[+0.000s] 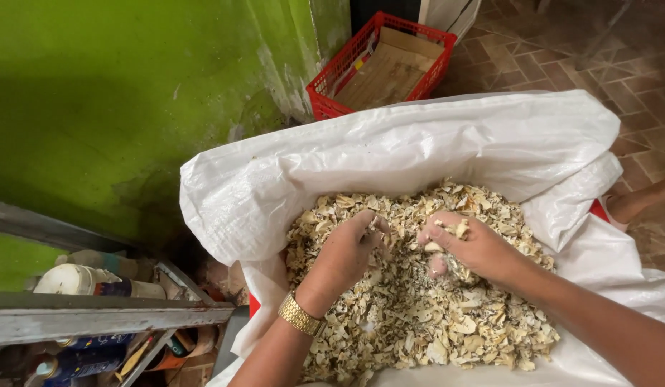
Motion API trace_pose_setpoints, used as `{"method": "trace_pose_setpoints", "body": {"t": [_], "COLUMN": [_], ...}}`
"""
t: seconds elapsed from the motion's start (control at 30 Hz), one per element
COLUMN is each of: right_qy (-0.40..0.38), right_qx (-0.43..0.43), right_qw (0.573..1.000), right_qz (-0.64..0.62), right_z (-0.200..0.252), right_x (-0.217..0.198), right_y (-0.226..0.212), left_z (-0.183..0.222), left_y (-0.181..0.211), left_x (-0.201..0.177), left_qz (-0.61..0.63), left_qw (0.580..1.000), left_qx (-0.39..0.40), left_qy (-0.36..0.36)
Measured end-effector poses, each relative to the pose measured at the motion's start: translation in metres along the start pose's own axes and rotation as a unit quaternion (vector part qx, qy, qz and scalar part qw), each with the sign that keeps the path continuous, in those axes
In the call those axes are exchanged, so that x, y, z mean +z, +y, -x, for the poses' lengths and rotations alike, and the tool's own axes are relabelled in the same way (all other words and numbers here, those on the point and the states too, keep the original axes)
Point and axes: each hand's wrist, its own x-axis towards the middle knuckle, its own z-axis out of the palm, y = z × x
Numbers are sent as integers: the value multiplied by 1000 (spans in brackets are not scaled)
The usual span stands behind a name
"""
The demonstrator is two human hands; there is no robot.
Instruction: Sifting through and sorting dried cocoons in a large white bag by hand.
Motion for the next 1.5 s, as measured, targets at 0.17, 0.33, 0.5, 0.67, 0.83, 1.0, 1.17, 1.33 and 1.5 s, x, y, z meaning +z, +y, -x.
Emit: {"method": "trace_pose_setpoints", "body": {"t": [0.17,0.33,0.5,0.67,0.83,1.0,1.17,1.33,1.5], "right_qy": [-34,-77,-68,-85,-97,-141,-88,-67,-91], "right_qx": [85,68,40,55,28,-86,-174,-167,-211], "right_qw": [984,985,993,986,990,982,944,919,906], "right_qz": [-150,-142,-88,-130,-97,88,264,352,357], "right_z": [8,7,0,-4,-11,2,-1,-43,-50], "right_x": [-1,-9,-5,-7,-8,11,15,16,50], "right_y": [-15,-25,-10,4,27,-11,-24,-38,-27], "left_z": [-2,-8,-2,4,9,3,9,10,-2], "left_y": [-6,-14,-4,-3,8,1,5,6,-12], "left_x": [4,2,-4,-5,-7,-7,-10,-15,-13], "left_qz": [73,30,24,74,37,-15,-24,-25,-68], "left_qw": [997,999,1000,997,999,1000,992,988,980], "left_qx": [-17,21,-9,-15,-36,17,98,86,91], "left_qy": [-13,-11,-14,-19,3,2,79,123,163]}}
